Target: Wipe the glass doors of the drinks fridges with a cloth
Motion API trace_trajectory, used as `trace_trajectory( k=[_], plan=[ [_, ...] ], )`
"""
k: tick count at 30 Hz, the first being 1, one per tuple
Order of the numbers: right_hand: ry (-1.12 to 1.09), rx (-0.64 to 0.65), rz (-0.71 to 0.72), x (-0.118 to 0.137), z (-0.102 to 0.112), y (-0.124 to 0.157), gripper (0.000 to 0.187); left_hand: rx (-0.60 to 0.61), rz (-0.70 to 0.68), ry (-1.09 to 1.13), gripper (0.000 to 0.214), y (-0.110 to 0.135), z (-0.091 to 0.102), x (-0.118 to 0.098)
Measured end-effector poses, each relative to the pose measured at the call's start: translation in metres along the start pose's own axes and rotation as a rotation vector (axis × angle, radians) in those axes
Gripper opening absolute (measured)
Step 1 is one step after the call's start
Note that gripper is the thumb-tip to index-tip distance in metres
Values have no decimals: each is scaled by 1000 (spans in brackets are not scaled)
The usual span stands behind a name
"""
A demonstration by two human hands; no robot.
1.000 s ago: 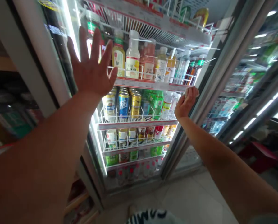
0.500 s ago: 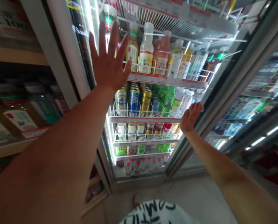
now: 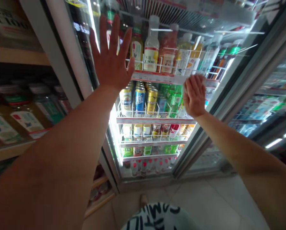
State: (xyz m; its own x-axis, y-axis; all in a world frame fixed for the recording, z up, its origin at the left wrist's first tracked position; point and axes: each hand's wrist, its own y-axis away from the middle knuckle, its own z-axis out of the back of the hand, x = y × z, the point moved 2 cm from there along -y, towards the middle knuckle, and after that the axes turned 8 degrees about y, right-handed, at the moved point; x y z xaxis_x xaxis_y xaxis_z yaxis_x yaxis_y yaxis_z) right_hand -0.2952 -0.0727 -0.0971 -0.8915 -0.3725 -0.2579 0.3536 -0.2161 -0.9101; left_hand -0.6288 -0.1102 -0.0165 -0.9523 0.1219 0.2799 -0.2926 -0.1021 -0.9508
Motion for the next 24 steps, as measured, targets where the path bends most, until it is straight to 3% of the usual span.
trace_trajectory(
  k=[3, 5, 7, 10, 12, 16, 18, 20, 24],
  plan=[
    [17, -156, -80, -12, 14, -51, 65, 17, -9, -59, 64, 0, 4, -2],
    [27, -202, -150, -10, 14, -68, 65, 22, -14, -83, 63, 0, 7, -3],
    [9, -148, -114, 4, 11, -66, 60, 20, -20, -83, 64, 0, 8, -3],
    [-88, 34, 112, 30, 7, -54, 53, 29, -16, -63, 64, 1, 7, -2],
    [-104, 75, 196, 38, 11, -61, 53, 20, -12, -38, 63, 1, 5, -1],
    [69, -143, 28, 42, 23, -96, 60, -12, -8, 65, 62, 2, 2, 3],
    [111, -210, -51, 51, 23, -98, 58, -22, -13, 133, 64, 2, 1, 4],
    [89, -155, 14, 65, 20, -92, 55, -41, -20, 198, 67, 2, 2, 5],
    [7, 76, 305, 86, 21, -97, 51, -66, -33, 267, 65, 1, 3, 4]
  ],
)
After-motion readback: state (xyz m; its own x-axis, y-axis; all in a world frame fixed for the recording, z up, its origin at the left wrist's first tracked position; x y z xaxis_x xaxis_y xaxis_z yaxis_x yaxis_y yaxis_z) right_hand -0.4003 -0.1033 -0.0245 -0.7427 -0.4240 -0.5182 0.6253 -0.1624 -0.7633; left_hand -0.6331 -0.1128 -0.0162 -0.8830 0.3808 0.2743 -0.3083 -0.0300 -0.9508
